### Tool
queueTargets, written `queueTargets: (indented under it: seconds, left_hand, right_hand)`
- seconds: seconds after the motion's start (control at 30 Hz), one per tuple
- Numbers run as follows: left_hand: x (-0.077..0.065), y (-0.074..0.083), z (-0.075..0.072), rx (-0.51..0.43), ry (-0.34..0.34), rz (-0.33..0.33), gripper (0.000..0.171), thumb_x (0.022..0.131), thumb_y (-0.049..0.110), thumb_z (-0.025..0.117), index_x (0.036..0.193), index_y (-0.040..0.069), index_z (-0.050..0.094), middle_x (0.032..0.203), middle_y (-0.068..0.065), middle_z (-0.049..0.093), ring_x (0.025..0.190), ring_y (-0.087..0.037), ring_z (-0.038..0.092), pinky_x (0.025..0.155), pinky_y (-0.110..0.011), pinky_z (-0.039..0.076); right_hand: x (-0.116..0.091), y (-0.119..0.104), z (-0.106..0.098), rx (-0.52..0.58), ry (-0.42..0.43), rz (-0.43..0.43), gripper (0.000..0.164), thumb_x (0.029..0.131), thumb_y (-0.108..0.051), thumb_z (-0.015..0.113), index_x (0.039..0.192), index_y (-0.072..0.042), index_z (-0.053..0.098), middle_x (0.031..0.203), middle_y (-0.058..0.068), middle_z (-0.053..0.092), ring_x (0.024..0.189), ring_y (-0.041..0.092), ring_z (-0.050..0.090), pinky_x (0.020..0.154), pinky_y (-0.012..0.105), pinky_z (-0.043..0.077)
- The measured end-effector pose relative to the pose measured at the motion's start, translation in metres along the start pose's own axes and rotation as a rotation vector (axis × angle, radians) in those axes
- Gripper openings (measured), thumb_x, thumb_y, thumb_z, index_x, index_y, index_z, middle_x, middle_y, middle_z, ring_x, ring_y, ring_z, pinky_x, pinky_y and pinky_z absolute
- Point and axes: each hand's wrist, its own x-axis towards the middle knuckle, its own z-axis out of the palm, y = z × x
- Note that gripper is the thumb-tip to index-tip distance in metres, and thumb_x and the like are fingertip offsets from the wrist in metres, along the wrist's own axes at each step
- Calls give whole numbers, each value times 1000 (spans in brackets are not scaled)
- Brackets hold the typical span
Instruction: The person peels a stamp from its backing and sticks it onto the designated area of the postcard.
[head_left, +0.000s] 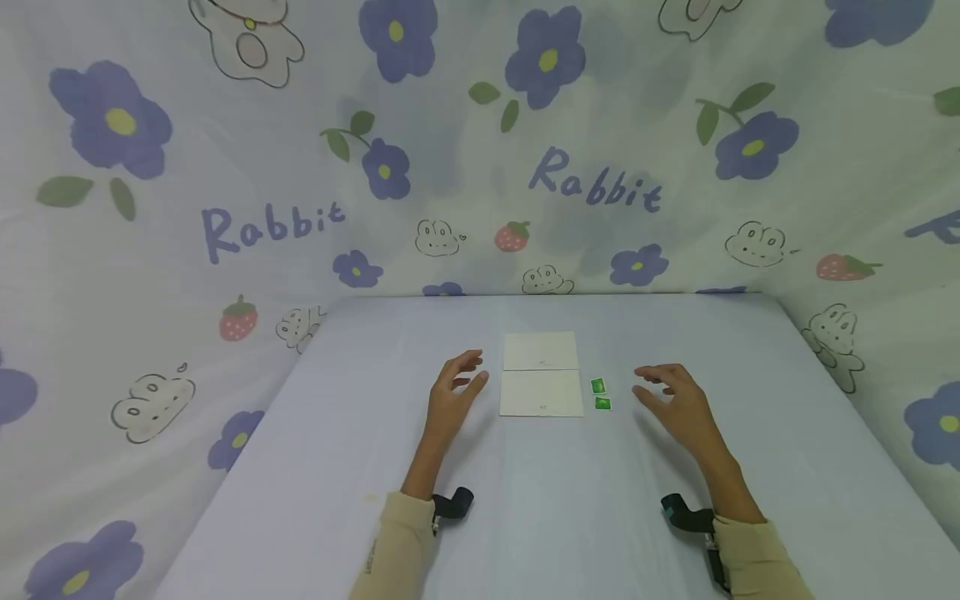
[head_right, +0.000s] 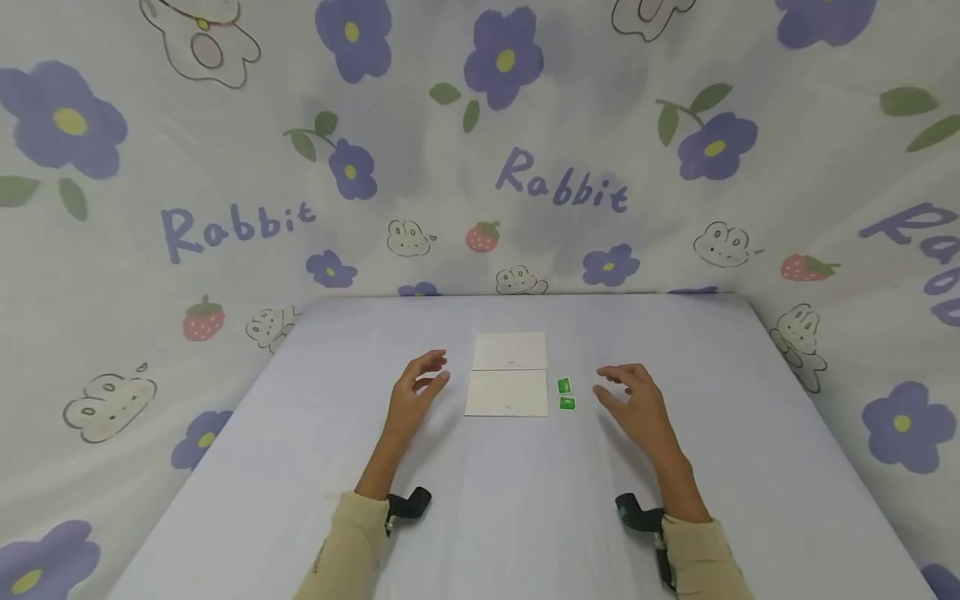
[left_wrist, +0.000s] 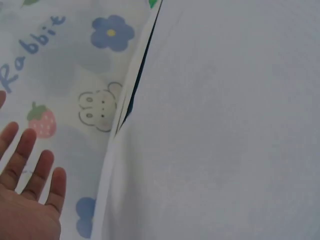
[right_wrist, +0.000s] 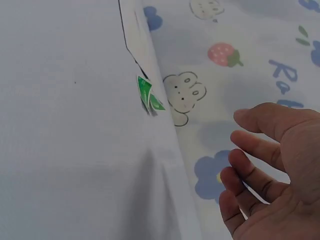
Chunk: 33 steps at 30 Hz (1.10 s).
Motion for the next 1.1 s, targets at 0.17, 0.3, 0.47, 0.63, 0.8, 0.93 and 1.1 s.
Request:
queueTargets:
  seconds: [0.17, 0.3, 0.47, 0.63, 0.8, 0.93, 1.1]
  left_hand:
    - [-3, 5, 2, -39, -1, 8, 42, 98, 29, 68, 137, 17, 59, 128, -8, 60, 119, -25, 53, 101, -51, 43]
    - [-3, 2, 4, -50, -10, -1, 42, 98, 30, 68, 138, 20, 58, 128, -4, 60, 119, -21, 53, 101, -47, 43]
    - [-4, -1, 8, -88, 0, -2, 41, 97, 20, 69, 136, 14, 59, 127, -11, 60, 119, -29, 53, 100, -53, 42]
    - [-10, 21, 11, -105, 31, 7, 39, 95, 8, 68, 132, 1, 60, 124, -22, 60, 116, -38, 54, 97, -57, 43]
    - [-13, 38, 13, -96, 40, 22, 37, 94, 5, 68, 129, -2, 61, 120, -23, 61, 111, -39, 56, 95, -58, 45]
    - [-14, 39, 16, -104, 26, 36, 37, 94, 3, 69, 129, -4, 61, 119, -25, 61, 111, -41, 56, 95, -62, 43]
    - [-12, 16, 20, -91, 21, 53, 38, 94, 5, 70, 130, -1, 61, 119, -23, 61, 112, -39, 56, 94, -63, 43]
  right_hand:
    - [0, 4, 6, 11, 10, -15, 32, 96, -20, 71, 124, -5, 68, 119, 13, 56, 110, 29, 55, 92, 44, 44]
    - [1, 6, 13, 24, 9, -37, 30, 94, -17, 72, 121, -5, 69, 117, 11, 58, 108, 27, 56, 89, 42, 45]
    - [1, 6, 21, 11, -15, -38, 29, 92, -12, 74, 119, -3, 70, 116, 12, 58, 107, 29, 57, 89, 46, 46]
    - [1, 8, 25, 21, -32, -26, 29, 91, -12, 75, 118, -3, 70, 114, 12, 58, 106, 29, 57, 90, 47, 46]
    - [1, 11, 27, 24, -30, -38, 28, 91, -11, 76, 117, -3, 71, 112, 12, 59, 105, 29, 58, 89, 47, 46]
    - [0, 14, 29, 15, -22, -60, 27, 90, -12, 76, 115, -3, 72, 110, 11, 59, 103, 27, 58, 87, 42, 46]
    - [0, 18, 34, 13, -26, -75, 26, 90, -13, 77, 114, -4, 73, 108, 9, 59, 101, 24, 58, 85, 34, 46]
